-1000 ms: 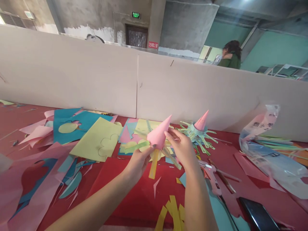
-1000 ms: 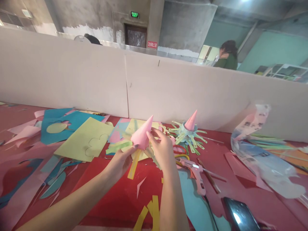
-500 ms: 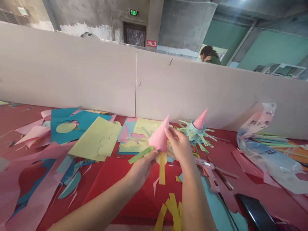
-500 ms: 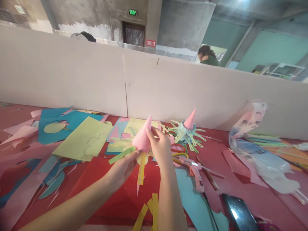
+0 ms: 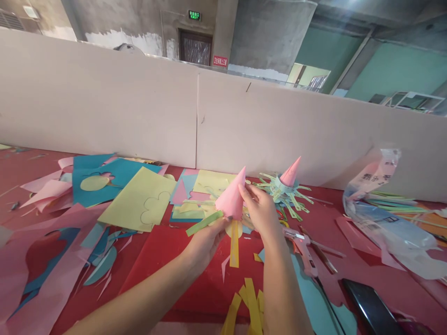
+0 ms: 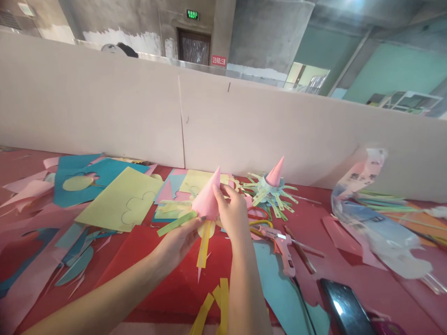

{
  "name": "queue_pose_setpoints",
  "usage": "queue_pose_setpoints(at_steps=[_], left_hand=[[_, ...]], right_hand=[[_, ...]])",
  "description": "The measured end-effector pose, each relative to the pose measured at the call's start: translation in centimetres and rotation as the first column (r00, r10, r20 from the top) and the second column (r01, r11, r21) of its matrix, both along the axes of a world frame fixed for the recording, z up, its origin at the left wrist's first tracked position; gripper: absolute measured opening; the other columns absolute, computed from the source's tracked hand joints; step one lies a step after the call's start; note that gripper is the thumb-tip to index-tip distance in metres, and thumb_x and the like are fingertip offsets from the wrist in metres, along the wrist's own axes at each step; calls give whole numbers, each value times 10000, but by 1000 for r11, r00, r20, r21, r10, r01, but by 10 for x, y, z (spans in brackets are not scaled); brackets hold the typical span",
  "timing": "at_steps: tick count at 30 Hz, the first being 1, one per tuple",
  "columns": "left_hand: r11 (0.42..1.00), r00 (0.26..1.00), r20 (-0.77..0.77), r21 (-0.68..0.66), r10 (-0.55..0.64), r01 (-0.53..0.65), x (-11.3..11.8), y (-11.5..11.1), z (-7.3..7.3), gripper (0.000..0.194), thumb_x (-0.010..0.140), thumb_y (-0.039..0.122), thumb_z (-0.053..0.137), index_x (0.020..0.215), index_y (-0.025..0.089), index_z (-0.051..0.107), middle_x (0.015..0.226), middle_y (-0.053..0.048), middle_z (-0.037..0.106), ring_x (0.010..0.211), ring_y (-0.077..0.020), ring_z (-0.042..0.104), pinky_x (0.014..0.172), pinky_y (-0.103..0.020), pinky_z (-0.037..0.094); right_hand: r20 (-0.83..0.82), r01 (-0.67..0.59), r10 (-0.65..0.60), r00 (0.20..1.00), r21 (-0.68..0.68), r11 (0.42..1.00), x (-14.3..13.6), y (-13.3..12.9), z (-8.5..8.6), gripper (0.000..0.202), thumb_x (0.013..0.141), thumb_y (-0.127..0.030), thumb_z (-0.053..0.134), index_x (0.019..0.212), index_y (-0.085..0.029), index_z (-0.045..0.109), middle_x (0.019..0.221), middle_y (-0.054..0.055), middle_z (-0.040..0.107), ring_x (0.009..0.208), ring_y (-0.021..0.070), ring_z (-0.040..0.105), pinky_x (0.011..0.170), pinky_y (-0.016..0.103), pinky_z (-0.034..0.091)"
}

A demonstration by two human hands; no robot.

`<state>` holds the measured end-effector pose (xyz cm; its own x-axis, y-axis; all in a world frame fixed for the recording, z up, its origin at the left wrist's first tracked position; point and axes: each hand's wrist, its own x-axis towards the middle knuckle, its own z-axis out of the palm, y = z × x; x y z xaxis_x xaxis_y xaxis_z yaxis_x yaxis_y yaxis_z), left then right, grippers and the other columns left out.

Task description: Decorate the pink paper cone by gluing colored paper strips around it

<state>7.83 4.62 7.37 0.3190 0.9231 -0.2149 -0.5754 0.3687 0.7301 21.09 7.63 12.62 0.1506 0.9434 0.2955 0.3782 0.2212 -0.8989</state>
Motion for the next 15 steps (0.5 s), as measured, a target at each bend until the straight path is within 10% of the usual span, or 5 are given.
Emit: queue_pose_setpoints(at_steps=[15], left_hand=[[998,998,5,-13,61,-61,1,3,4,183,719,211,696,886,136,693,991,-82,695,1007,-216,609,973,-336,431]], right_hand=[[17,-149,150,989,-45,988,1,-4,1,321,811,-352,536,1090,-235,643,1215,39,617,1091,209,580,893,311,476]])
